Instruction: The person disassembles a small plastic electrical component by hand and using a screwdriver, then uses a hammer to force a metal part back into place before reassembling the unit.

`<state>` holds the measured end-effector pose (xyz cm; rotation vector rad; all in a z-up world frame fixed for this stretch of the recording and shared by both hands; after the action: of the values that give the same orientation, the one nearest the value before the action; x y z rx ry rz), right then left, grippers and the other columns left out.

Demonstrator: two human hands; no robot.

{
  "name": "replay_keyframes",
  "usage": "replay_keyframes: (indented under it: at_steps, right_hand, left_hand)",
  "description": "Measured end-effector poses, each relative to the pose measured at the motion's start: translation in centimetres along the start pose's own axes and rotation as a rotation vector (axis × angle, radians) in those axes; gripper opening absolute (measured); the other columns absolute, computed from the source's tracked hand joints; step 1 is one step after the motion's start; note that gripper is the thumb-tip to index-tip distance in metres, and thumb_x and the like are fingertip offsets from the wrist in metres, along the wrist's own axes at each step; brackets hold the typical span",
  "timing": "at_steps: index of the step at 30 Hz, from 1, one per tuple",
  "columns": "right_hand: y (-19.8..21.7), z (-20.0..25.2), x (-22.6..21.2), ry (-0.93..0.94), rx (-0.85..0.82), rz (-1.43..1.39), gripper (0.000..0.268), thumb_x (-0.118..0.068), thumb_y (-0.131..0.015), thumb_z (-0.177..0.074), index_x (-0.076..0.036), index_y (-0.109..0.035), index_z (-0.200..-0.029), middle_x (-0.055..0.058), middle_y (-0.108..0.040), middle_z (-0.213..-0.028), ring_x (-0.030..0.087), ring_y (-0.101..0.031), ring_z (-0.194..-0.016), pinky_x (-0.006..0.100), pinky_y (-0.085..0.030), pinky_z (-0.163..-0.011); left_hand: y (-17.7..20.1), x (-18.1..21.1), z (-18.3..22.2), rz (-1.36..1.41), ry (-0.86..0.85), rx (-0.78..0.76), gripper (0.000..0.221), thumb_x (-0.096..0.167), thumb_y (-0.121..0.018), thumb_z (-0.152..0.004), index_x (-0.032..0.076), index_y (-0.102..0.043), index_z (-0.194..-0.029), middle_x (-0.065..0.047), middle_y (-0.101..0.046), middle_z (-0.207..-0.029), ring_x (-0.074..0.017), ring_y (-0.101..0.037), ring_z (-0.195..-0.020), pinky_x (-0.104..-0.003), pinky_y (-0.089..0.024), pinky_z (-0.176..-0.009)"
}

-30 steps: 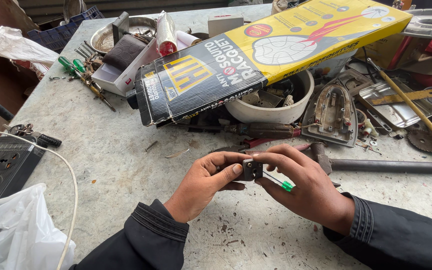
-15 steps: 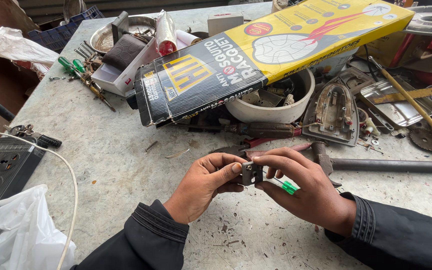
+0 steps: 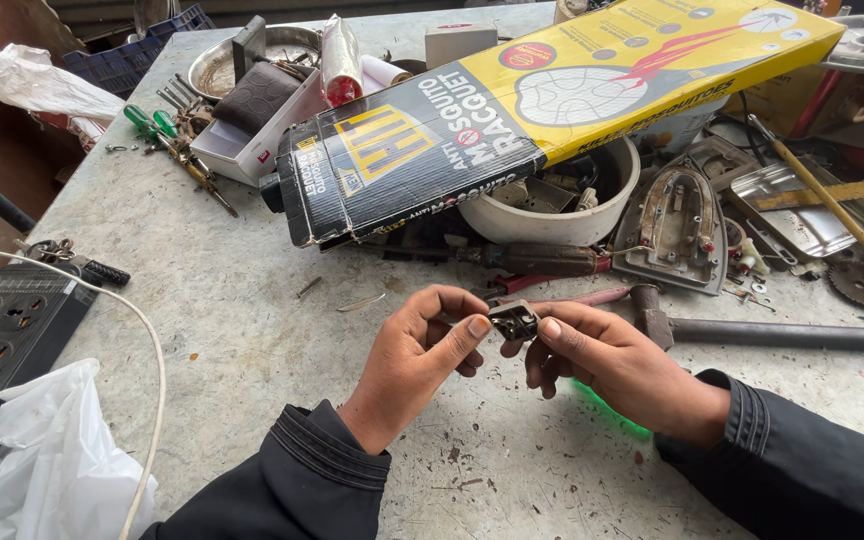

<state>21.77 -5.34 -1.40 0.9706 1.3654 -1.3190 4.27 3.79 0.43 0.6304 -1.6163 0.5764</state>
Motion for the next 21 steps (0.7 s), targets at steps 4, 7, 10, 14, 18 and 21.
replay_keyframes:
  at_steps: [4,7,10,14,18,21]
  right_hand:
    - [0.0,0.1,0.4,-0.016,-0.045,-0.024,0.045,-0.030,-0.043,-0.107,0.002,-0.059,-0.135,0.011,-0.068,-0.098,0.020,-0.067,-0.088,0.037,-0.056,-0.075]
    - [0.3,0.1,0.7,-0.062,-0.004,0.007,0.047,-0.033,-0.040,-0.106,0.001,-0.062,-0.131,0.011,-0.068,-0.095,0.020,-0.067,-0.087,0.038,-0.058,-0.078]
    - [0.2,0.1,0.5,-0.049,-0.013,0.009,0.049,-0.034,-0.039,-0.109,0.004,-0.063,-0.127,0.012,-0.068,-0.096,0.020,-0.067,-0.086,0.038,-0.057,-0.079]
    - [0.3,0.0,0.6,-0.081,0.029,0.011,0.049,-0.035,-0.040,-0.106,0.002,-0.064,-0.126,0.011,-0.069,-0.096,0.019,-0.066,-0.084,0.037,-0.057,-0.077]
    - [0.4,-0.1,0.1,-0.042,0.108,0.173,0.043,-0.032,-0.049,-0.104,-0.002,-0.068,-0.128,0.011,-0.068,-0.092,0.017,-0.066,-0.081,0.034,-0.058,-0.071]
    - [-0.3,0.1,-2.2,0.171,0.184,0.504,0.035,-0.023,-0.061,-0.097,-0.004,-0.068,-0.125,0.007,-0.066,-0.105,0.014,-0.066,-0.088,0.030,-0.059,-0.075]
  left_hand:
    - [-0.4,0.6,0.1,-0.025,-0.041,-0.046,0.037,0.028,-0.069,-0.094,0.004,-0.066,-0.122,-0.006,-0.073,-0.106,-0.0095,-0.072,-0.081,-0.024,-0.062,-0.065]
    - [-0.7,0.4,0.1,-0.002,-0.070,-0.089,0.036,0.027,-0.070,-0.097,0.000,-0.072,-0.120,-0.007,-0.070,-0.111,-0.0105,-0.073,-0.083,-0.025,-0.063,-0.067]
    - [-0.8,-0.1,-0.2,0.109,-0.004,-0.117,0.034,0.028,-0.070,-0.095,0.003,-0.071,-0.118,-0.006,-0.072,-0.106,-0.0112,-0.073,-0.081,-0.025,-0.063,-0.065]
    - [-0.6,-0.3,-0.2,0.128,0.074,-0.140,0.034,0.029,-0.073,-0.092,0.004,-0.073,-0.115,-0.005,-0.075,-0.099,-0.0114,-0.072,-0.081,-0.026,-0.062,-0.066]
    - [-0.5,-0.4,-0.1,0.116,0.087,-0.147,0.032,0.029,-0.077,-0.090,0.003,-0.076,-0.108,-0.005,-0.074,-0.094,-0.0106,-0.071,-0.082,-0.026,-0.061,-0.069]
    - [-0.3,-1.0,-0.2,0.123,0.146,-0.112,0.031,0.030,-0.078,-0.088,0.003,-0.076,-0.102,-0.004,-0.074,-0.088,-0.0104,-0.070,-0.079,-0.026,-0.061,-0.069]
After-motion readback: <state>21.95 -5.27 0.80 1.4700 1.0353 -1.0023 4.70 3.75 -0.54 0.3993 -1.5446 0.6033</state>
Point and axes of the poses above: each hand's wrist, its own z-axis away from the middle knuckle, its own y-axis out of the back of the hand, x = y × z, the point moved 6 cm from there along -z, towards the middle knuckle
